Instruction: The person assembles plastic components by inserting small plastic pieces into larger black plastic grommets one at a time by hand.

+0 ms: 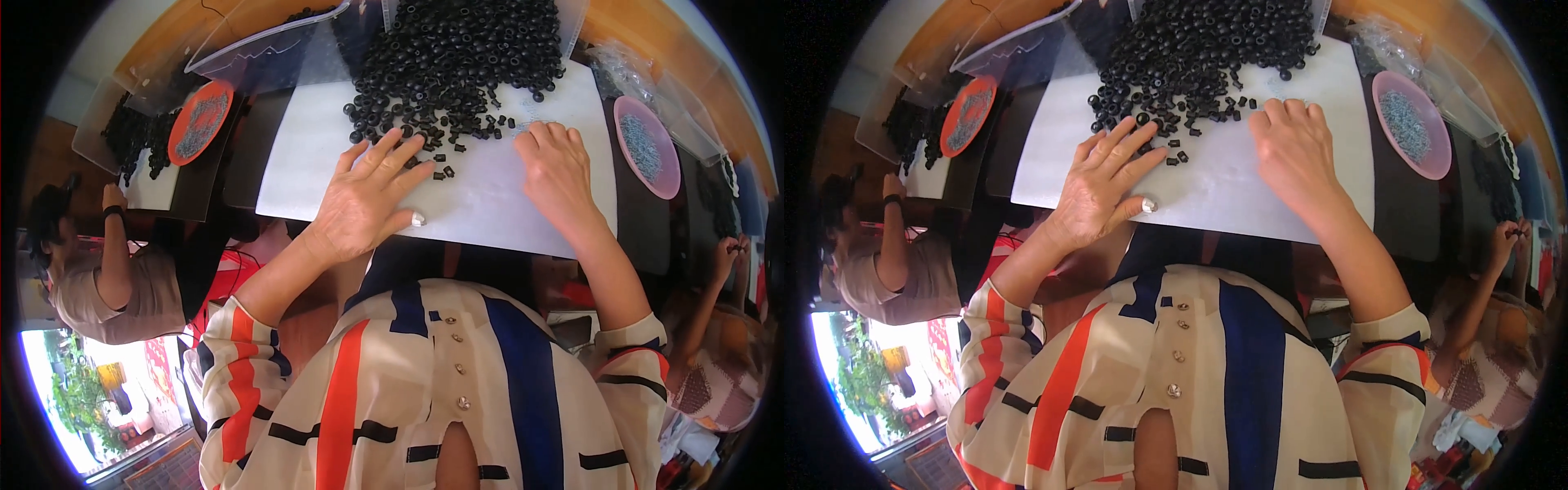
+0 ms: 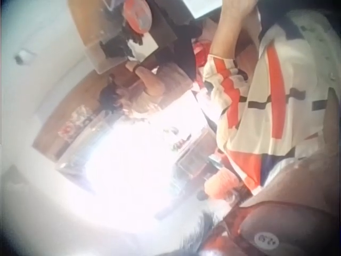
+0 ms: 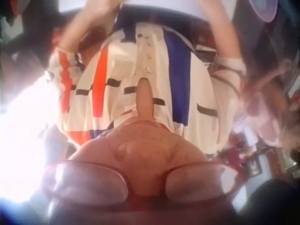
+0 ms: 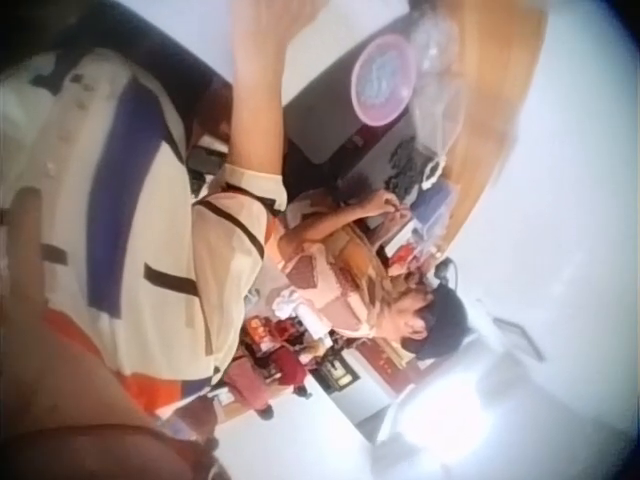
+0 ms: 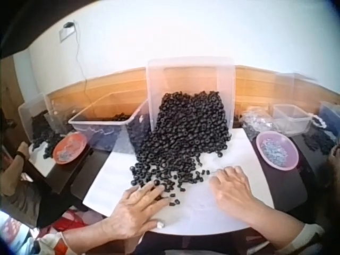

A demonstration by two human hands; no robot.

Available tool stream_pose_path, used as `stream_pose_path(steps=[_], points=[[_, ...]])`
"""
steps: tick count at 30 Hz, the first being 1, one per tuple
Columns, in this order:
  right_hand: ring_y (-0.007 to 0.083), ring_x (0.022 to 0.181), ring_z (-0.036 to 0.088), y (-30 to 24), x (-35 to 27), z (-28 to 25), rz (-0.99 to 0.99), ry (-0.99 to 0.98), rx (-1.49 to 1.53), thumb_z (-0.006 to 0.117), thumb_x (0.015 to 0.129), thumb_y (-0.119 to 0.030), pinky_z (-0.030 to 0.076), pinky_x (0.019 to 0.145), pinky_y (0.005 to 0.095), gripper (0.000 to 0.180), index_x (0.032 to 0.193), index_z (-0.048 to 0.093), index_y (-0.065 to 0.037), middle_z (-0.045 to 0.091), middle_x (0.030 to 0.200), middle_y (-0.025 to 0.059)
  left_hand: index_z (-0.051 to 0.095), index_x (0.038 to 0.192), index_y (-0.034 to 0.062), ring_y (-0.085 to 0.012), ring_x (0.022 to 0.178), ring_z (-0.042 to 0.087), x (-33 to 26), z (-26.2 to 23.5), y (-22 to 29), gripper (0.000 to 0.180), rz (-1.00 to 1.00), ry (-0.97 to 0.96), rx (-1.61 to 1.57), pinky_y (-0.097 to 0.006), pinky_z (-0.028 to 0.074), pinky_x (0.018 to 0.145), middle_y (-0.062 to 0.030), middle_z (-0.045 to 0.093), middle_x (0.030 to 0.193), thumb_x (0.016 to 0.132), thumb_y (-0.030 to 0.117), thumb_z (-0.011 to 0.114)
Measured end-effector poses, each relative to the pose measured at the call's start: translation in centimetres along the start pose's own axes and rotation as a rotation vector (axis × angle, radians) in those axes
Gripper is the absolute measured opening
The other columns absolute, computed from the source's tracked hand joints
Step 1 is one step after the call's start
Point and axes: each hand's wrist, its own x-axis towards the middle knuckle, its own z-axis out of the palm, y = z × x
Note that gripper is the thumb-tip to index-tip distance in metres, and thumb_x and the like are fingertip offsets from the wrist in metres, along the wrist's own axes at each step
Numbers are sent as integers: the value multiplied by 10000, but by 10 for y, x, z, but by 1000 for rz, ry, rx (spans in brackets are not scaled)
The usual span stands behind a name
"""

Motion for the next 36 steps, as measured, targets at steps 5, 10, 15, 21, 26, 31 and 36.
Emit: stream_pose_path(steps=[5,10,15,21,26,31,36], points=[[291,846,590,4,1,-1,104,-2,0,610,728,3,424,758,411,109,828,621,-40,598,879,101,646,1258,77,-374,1356,437,-15,0,-10,546,-51,196,-117,-497,368,1064,-140,510,1447,733,180,753],[293,902,595,7,-1,2,88,-48,-7,614,718,16,424,772,407,127,836,611,-30,596,896,115,696,1100,14,-325,1123,555,-27,2,-14,351,-262,459,-201,-390,470,942,-138,628,1218,751,30,730],[286,902,587,8,0,-2,-16,53,5,613,715,13,421,776,403,118,825,606,-29,593,901,115,688,1039,23,-311,980,540,-39,9,-19,322,-320,506,-181,-386,479,832,-126,622,1078,718,2,691],[291,907,583,9,-1,-2,-20,48,6,598,734,1,424,783,402,81,811,607,-21,584,891,120,691,992,38,-309,908,534,-20,12,-4,268,-314,508,-219,-392,467,802,-105,593,948,725,33,716],[294,908,580,-5,5,-21,-41,5,40,594,736,-1,430,788,404,63,796,604,-17,574,878,124,687,932,68,-288,869,541,1,21,-15,232,-260,414,-121,-405,452,787,-66,581,887,706,15,680],[297,872,597,-20,-4,-22,-69,-155,148,599,738,-16,441,774,406,47,783,593,-30,582,864,118,689,988,26,-294,869,565,2,18,-21,288,-215,371,-111,-390,486,756,-98,605,901,714,-57,659],[281,846,605,-19,-8,-22,54,-44,233,652,743,-13,439,747,392,72,790,601,-33,598,847,102,687,899,48,-302,824,558,-5,16,-22,260,-229,454,-115,-397,490,715,-71,624,916,683,-90,644]])
